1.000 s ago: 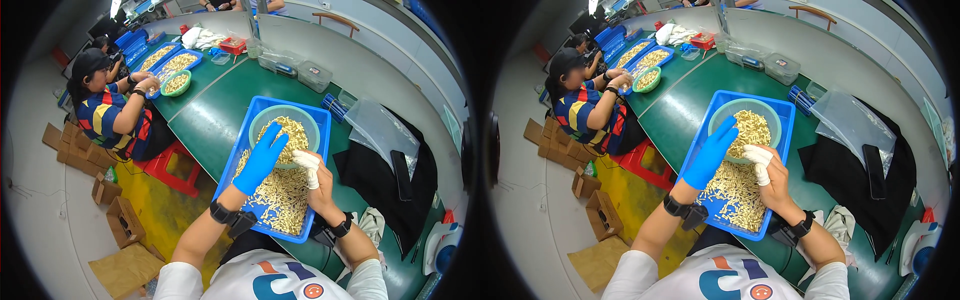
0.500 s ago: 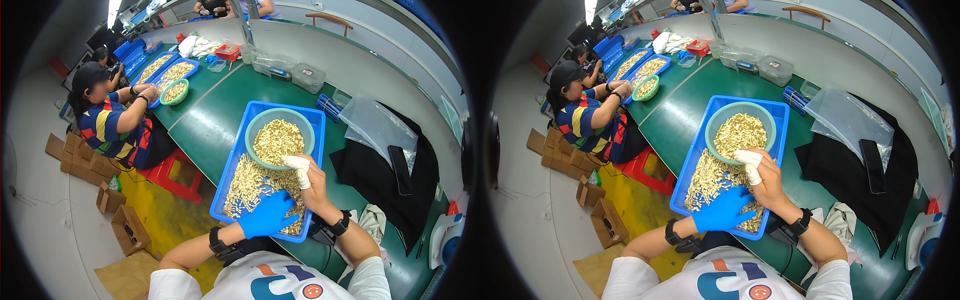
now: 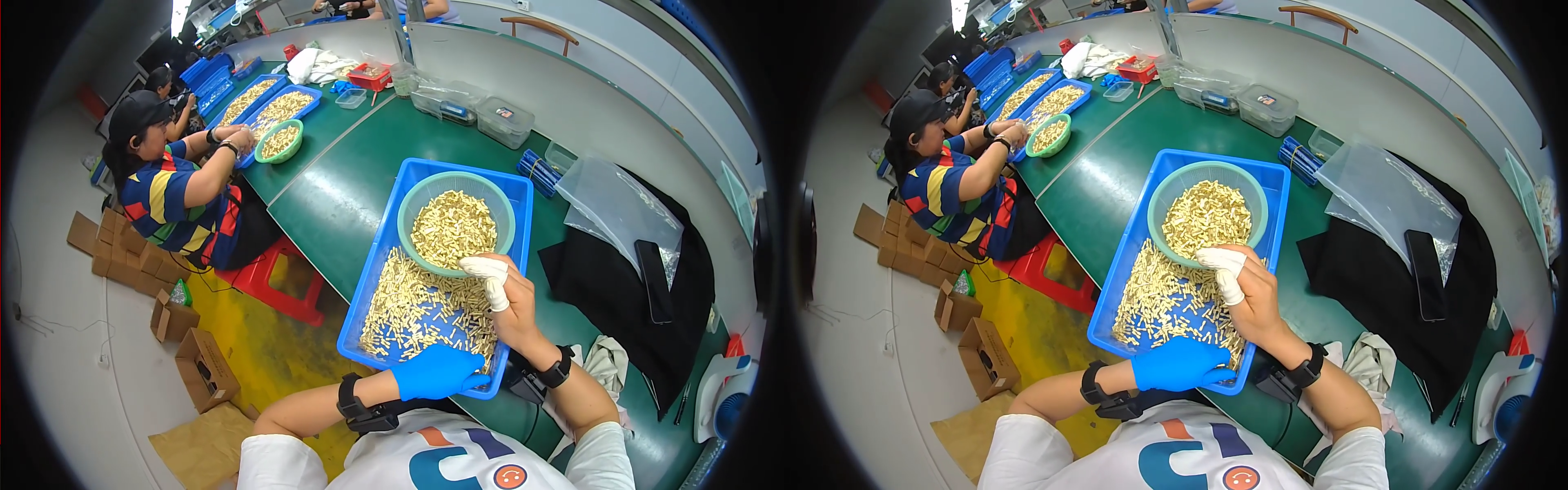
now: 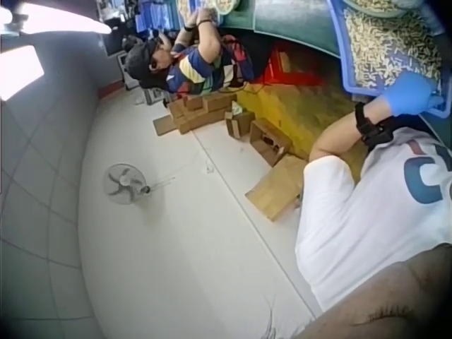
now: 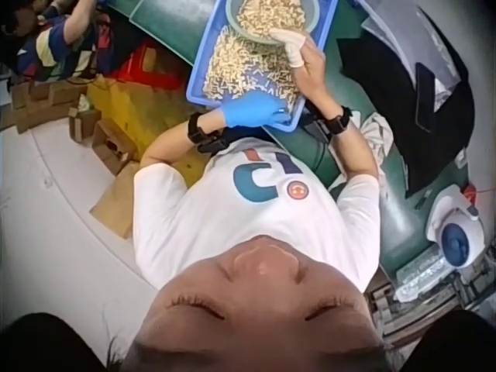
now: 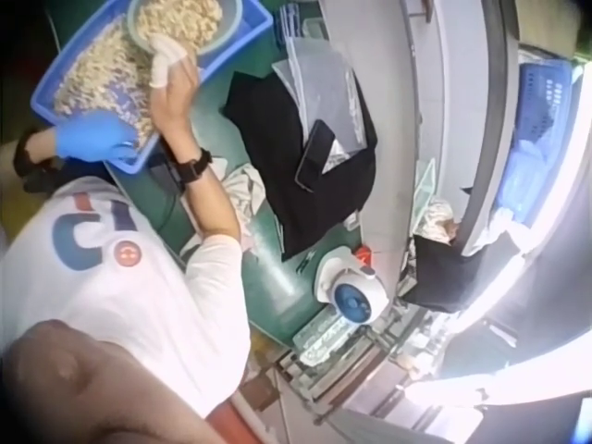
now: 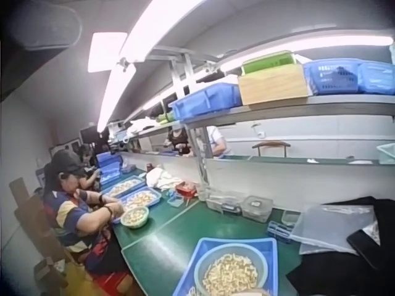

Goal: The person picks up small metal components from a blue tray by hand, places them into a small green bowl, and then transfers the components from the bowl into blue plastic containers. After filling the containers, the person sets them aside on the green work surface.

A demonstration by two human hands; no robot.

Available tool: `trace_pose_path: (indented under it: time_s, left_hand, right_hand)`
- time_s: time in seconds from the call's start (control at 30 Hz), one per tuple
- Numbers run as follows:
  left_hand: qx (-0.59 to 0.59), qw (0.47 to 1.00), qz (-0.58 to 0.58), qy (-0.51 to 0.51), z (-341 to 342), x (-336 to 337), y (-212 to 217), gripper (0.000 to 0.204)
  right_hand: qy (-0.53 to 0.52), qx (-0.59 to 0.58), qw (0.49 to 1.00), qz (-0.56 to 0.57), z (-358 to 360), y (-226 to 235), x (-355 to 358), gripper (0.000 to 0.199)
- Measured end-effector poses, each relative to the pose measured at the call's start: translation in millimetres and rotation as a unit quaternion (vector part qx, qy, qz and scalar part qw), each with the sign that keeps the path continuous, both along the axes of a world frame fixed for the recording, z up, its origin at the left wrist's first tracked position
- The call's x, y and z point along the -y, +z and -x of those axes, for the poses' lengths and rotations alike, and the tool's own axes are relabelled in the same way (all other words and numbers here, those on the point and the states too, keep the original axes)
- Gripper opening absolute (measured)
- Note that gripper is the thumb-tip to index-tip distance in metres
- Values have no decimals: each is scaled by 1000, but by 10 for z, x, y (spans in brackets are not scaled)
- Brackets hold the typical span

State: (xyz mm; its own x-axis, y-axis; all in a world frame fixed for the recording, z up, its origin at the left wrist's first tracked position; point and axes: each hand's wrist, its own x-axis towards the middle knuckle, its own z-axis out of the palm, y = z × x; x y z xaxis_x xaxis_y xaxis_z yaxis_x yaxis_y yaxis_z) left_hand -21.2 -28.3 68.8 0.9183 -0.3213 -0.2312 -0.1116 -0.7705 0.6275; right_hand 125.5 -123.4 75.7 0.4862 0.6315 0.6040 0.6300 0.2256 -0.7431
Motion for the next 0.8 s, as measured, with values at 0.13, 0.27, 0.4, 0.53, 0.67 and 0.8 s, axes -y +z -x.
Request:
trace_pose_path:
  time_s: [0.13,0.27,0.4,0.53,0.67,0.8]
  left_hand:
    - [56,996,57,41,-22,-103,-115,30]
    - [6,951,216,220,-63,-283,-69,27]
    - [-177,697,601,351,-15,-494,-203,22]
    - [-158,306,910,231,124,-456,-450,23]
    - [-75,242,917,308,24,-260,-220,38]
    - [-11,275,894,354,24,-238,-7,49]
  right_hand:
    - [4,-14,1000,-7,0,-16,-11,34]
    - [2,-40,999,0,-1,-16,-6,33]
    - [2,-47,999,6,-21,-30,-2,33]
    - [11,-39,999,16,-22,-5,-14,34]
    - [74,25,996,42,-54,19,-3,34]
    - [111,218,963,117,67,45,-49,39]
